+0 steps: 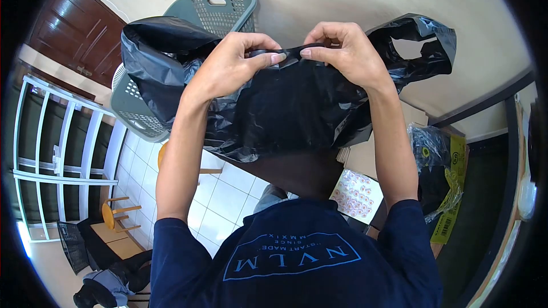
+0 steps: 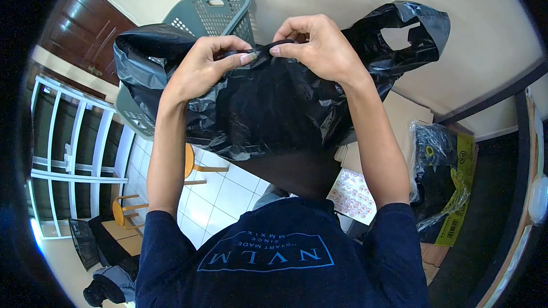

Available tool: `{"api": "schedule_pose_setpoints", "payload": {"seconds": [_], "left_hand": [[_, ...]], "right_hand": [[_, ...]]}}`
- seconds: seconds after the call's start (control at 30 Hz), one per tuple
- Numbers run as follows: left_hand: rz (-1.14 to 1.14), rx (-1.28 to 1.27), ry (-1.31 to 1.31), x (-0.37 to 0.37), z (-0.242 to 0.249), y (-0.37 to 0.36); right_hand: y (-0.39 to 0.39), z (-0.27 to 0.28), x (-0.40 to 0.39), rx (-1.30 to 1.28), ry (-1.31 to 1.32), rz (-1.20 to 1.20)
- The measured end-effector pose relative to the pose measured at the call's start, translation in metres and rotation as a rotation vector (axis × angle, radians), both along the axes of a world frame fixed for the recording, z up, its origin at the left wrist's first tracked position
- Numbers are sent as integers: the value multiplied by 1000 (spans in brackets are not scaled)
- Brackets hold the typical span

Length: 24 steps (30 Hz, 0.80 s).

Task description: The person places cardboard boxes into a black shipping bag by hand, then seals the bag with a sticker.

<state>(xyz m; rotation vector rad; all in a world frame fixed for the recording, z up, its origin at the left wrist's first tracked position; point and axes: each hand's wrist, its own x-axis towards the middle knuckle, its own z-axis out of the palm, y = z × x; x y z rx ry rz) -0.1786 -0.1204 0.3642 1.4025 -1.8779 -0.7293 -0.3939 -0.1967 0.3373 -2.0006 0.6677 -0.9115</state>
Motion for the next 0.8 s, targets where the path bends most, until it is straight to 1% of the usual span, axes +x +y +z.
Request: {"api": "schedule_pose_setpoints", "payload": {"seconds": [0.07,0.2,0.27,0.37,0.43,0.5,0.53,0.57,0.6,0.67,0.73,0.8], "left_hand": [[-95,54,-30,2,-1,-1],[-127,78,26,5,-1,-5],[-147,134,114,7,-5,-7],[-178,149,165,5,-4,-7],[-181,156,119,6,-3,-7],[-170,156,23,7,-1,-8],[-174,141,-8,6,1,-9],[-183,124,-19,3,2,-12],[-170,122,-5,4,-1,-12],[-157,123,67,7,-4,-14],[-124,87,31,14,-9,-16],[-106,68,33,14,-9,-14]], "right_hand": [[1,0,0,0,-1,-6],[-2,-6,3,-4,-51,1],[-1,-5,3,-2,-39,-1],[-2,-5,4,-9,-38,-12],[-4,-5,6,-12,-39,-29],[-10,-9,6,-85,-40,29],[-11,-11,8,-179,-15,-5],[-9,-15,6,-401,-42,-60],[-3,-8,3,-471,-1,-102],[34,8,-21,-506,78,-171],[69,12,-60,-432,102,-240],[96,-1,-99,-270,18,-299]]}}
